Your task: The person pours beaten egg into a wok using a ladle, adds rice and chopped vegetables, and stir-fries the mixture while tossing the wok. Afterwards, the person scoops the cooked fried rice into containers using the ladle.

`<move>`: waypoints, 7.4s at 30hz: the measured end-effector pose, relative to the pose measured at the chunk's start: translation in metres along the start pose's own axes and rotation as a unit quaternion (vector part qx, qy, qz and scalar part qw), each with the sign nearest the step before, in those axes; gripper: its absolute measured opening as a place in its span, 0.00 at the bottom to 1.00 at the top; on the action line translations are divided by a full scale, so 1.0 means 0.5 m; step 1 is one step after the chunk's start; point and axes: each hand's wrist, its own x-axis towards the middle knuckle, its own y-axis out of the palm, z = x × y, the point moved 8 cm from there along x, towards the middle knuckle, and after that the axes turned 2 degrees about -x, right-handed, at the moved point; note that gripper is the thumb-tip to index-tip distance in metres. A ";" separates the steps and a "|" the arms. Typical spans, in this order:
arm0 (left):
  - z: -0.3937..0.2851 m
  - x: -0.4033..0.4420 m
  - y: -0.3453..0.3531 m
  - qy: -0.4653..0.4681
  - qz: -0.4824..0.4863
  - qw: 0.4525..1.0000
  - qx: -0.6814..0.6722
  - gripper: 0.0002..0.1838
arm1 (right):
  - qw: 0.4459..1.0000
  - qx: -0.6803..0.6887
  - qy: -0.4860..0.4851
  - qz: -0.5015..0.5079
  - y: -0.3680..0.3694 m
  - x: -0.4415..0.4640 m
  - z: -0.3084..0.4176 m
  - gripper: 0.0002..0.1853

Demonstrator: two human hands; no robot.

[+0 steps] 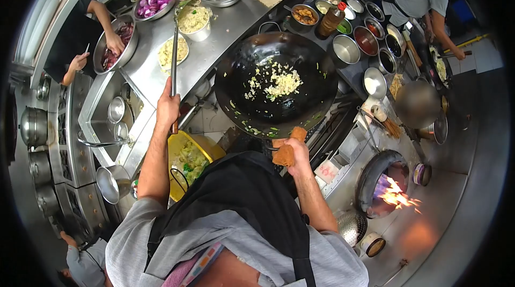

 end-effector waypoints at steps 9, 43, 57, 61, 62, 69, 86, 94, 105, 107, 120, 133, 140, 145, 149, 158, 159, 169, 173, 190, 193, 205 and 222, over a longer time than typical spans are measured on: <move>-0.009 -0.011 -0.021 0.037 -0.031 0.995 0.087 0.39 | 1.000 0.011 -0.004 -0.020 0.009 -0.016 0.002 0.10; -0.004 0.018 -0.015 -0.047 0.085 0.874 -0.476 0.38 | 1.000 0.008 -0.002 0.027 0.040 -0.007 -0.022 0.13; 0.106 -0.430 -0.069 0.303 0.084 0.947 0.070 0.35 | 0.990 0.121 -0.055 0.046 0.093 -0.132 -0.134 0.18; 0.185 -0.498 -0.050 0.328 0.181 0.915 0.149 0.35 | 0.988 0.143 -0.057 -0.007 0.041 -0.177 -0.236 0.16; 0.190 -0.511 -0.058 0.333 0.193 0.912 0.139 0.35 | 0.989 0.136 -0.061 -0.020 0.023 -0.201 -0.259 0.16; 0.141 -0.517 -0.054 0.292 0.276 0.916 0.006 0.37 | 0.969 0.241 -0.022 0.045 -0.011 -0.140 -0.325 0.10; 0.158 -0.595 0.151 -0.196 0.584 0.713 -0.335 0.37 | 0.982 0.028 -0.139 -0.121 -0.071 -0.180 -0.436 0.10; 0.214 -0.606 0.084 -0.265 0.583 0.643 -0.420 0.26 | 0.990 0.139 0.018 -0.030 -0.060 -0.232 -0.524 0.10; 0.129 -0.461 -0.157 -0.209 0.419 0.631 -0.618 0.35 | 0.998 0.061 -0.024 0.003 -0.008 -0.189 -0.376 0.19; 0.064 -0.399 -0.184 -0.175 0.372 0.662 -0.626 0.34 | 0.998 0.054 -0.021 0.009 0.009 -0.177 -0.335 0.19; -0.014 -0.005 -0.079 -0.124 0.265 0.679 -0.673 0.13 | 1.000 0.010 -0.003 -0.028 -0.036 -0.055 -0.190 0.20; 0.069 -0.170 -0.187 -0.088 0.118 0.867 -0.476 0.39 | 1.000 0.007 0.006 -0.029 -0.069 -0.064 -0.196 0.17; 0.221 -0.113 -0.122 -0.096 0.090 0.901 -0.412 0.39 | 0.999 0.024 0.025 -0.040 -0.082 -0.072 -0.267 0.20; 0.219 -0.134 -0.144 -0.064 0.069 0.951 -0.295 0.38 | 0.999 0.038 0.008 -0.029 -0.068 -0.114 -0.300 0.17; 0.245 -0.131 -0.144 -0.040 0.056 0.968 -0.242 0.37 | 0.999 0.049 -0.003 -0.016 -0.074 -0.125 -0.332 0.16; 0.254 -0.130 -0.134 -0.014 0.032 0.991 -0.131 0.37 | 0.997 0.037 -0.023 -0.068 -0.061 -0.176 -0.365 0.16; 0.259 -0.125 -0.131 0.001 0.024 0.993 -0.117 0.37 | 0.997 0.041 -0.021 -0.060 -0.056 -0.179 -0.367 0.16; 0.268 -0.108 -0.131 -0.036 0.080 0.915 -0.394 0.39 | 0.998 0.057 -0.024 -0.015 -0.030 -0.182 -0.375 0.16; 0.236 -0.120 -0.182 -0.054 0.136 0.795 -0.588 0.38 | 0.997 0.072 -0.013 -0.020 -0.037 -0.164 -0.385 0.14; 0.340 -0.564 -0.141 0.334 0.220 0.908 0.123 0.40 | 0.980 0.186 -0.058 -0.039 0.037 -0.302 -0.387 0.11; 0.256 -0.556 -0.150 0.341 0.224 0.910 0.074 0.39 | 0.955 0.239 -0.177 0.019 0.031 -0.334 -0.359 0.07; 0.162 -0.517 -0.037 0.007 0.458 0.879 -0.133 0.41 | 0.964 -0.026 -0.225 -0.142 -0.032 -0.278 -0.415 0.15; 0.076 -0.504 -0.095 -0.168 0.491 0.720 -0.461 0.37 | 0.964 0.238 -0.098 -0.068 -0.164 -0.342 -0.448 0.11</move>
